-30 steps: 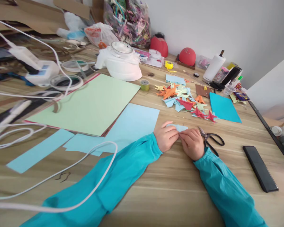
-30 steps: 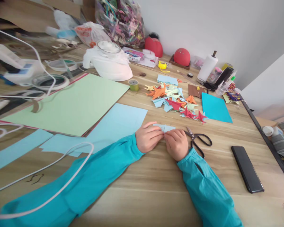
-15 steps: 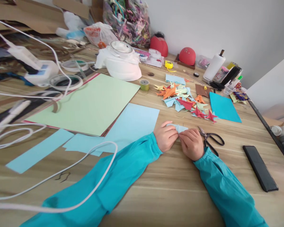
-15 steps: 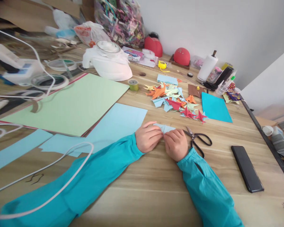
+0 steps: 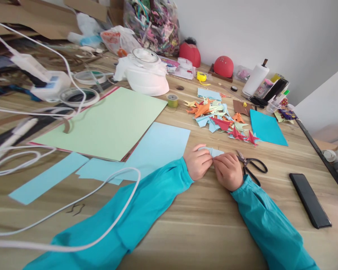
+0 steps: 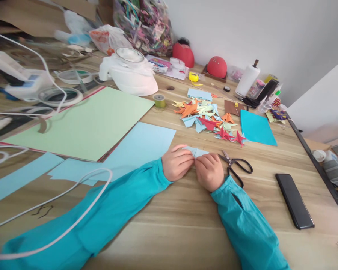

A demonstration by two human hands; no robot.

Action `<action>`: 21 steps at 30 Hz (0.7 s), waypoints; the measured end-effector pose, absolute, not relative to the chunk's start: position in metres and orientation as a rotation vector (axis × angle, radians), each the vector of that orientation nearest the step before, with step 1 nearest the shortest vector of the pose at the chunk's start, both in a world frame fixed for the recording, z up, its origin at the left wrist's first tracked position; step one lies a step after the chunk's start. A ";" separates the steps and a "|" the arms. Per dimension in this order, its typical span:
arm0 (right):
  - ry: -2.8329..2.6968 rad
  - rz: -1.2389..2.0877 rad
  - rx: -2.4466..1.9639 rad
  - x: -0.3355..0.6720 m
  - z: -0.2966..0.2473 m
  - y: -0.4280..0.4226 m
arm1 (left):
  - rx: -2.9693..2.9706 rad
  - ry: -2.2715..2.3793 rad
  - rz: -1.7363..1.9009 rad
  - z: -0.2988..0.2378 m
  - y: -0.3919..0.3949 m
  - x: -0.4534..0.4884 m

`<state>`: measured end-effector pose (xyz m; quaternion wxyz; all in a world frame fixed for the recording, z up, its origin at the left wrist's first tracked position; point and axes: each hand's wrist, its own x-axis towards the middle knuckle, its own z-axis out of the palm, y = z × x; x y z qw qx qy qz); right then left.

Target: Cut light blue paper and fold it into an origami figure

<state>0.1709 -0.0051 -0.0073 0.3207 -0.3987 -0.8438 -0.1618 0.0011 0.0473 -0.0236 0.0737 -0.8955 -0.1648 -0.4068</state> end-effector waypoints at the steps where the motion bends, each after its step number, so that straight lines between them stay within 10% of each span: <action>1: -2.223 -0.426 -1.048 0.171 -0.007 -0.005 | -2.702 -0.482 -1.207 -0.024 0.047 0.001; 21: -1.940 -0.325 -1.196 0.186 -0.013 -0.003 | -2.660 -0.541 -1.260 -0.020 0.050 -0.008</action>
